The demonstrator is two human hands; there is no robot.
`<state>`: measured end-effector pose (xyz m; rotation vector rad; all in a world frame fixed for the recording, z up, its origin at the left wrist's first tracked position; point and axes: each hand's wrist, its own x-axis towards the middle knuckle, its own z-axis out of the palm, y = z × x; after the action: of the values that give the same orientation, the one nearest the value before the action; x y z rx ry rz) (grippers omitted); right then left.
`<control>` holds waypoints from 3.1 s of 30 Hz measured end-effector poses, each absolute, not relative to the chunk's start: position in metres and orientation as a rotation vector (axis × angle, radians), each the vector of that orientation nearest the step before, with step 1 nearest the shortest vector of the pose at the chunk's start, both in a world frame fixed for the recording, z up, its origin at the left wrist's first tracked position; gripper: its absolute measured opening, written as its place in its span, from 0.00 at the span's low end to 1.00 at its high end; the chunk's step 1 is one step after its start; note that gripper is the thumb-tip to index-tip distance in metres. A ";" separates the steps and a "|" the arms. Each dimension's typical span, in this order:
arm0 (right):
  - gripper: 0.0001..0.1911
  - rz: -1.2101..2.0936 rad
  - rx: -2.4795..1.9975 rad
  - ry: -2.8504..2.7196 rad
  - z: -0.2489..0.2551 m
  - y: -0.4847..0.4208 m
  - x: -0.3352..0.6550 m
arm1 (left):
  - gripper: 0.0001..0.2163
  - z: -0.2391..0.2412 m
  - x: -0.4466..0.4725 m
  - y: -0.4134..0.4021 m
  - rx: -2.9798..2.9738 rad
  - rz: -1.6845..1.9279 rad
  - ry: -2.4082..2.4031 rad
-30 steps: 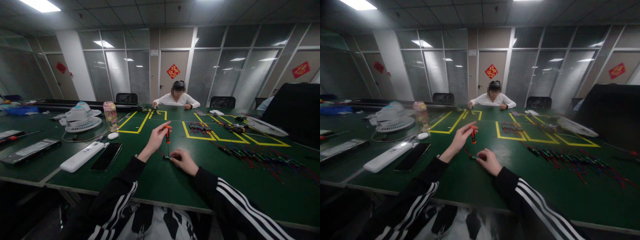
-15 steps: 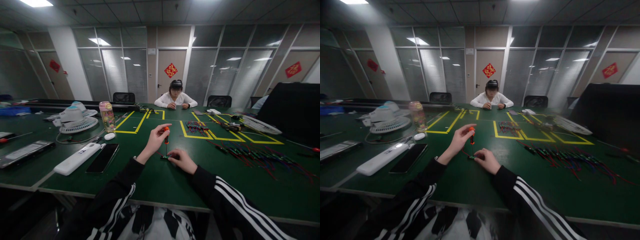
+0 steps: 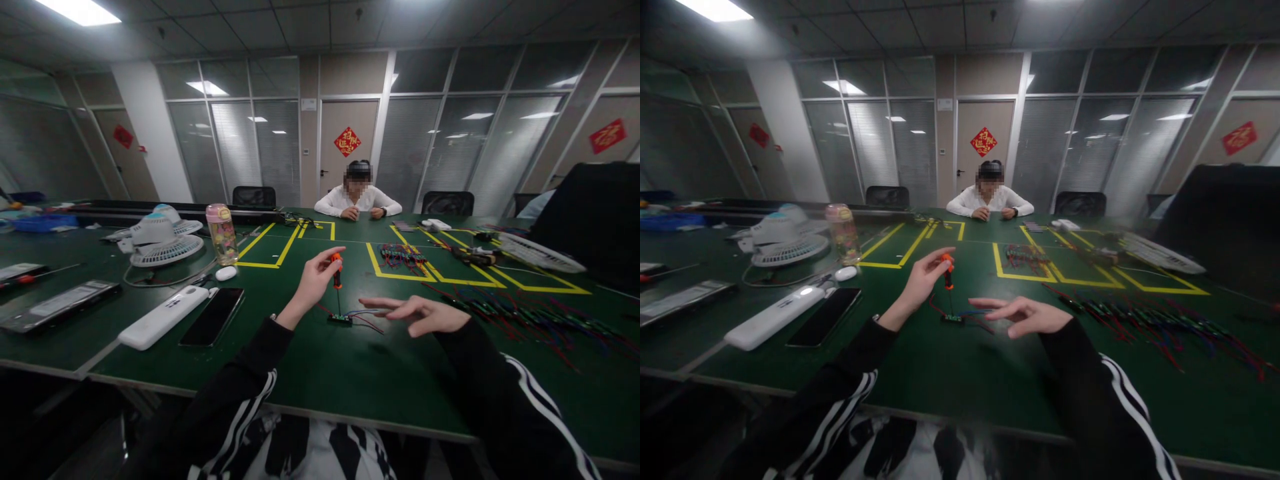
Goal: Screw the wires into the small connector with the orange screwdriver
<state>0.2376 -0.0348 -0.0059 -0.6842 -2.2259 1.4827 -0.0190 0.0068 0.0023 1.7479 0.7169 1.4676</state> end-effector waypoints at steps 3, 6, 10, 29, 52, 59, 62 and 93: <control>0.30 1.632 -0.496 -2.050 -0.009 -0.036 0.242 | 0.16 0.003 -0.019 0.007 1.757 1.469 0.715; 0.27 1.510 -0.688 -2.122 -0.021 -0.031 0.223 | 0.15 0.003 -0.020 0.006 1.766 1.485 0.711; 0.19 0.911 -1.073 -1.943 -0.047 -0.020 0.182 | 0.16 0.005 -0.020 0.002 1.754 1.454 0.660; 0.08 0.474 -1.252 -2.022 -0.078 -0.023 0.146 | 0.18 -0.002 -0.014 -0.001 1.786 1.439 0.598; 0.08 0.468 -1.222 -2.047 -0.078 -0.023 0.145 | 0.14 0.003 -0.013 -0.004 1.863 1.561 0.707; 0.07 0.463 -1.239 -2.050 -0.075 -0.025 0.144 | 0.15 0.002 -0.015 0.000 1.876 1.504 0.661; 0.08 0.459 -1.248 -2.043 -0.075 -0.025 0.143 | 0.14 0.001 -0.016 0.002 1.849 1.571 0.725; 0.10 0.472 -1.253 -2.069 -0.078 -0.025 0.146 | 0.15 0.002 -0.016 -0.001 1.955 1.558 0.726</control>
<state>0.1458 -0.0252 -0.0779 -1.2533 -2.0689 0.4716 -0.0155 -0.0012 0.0017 1.9551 0.7259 1.5582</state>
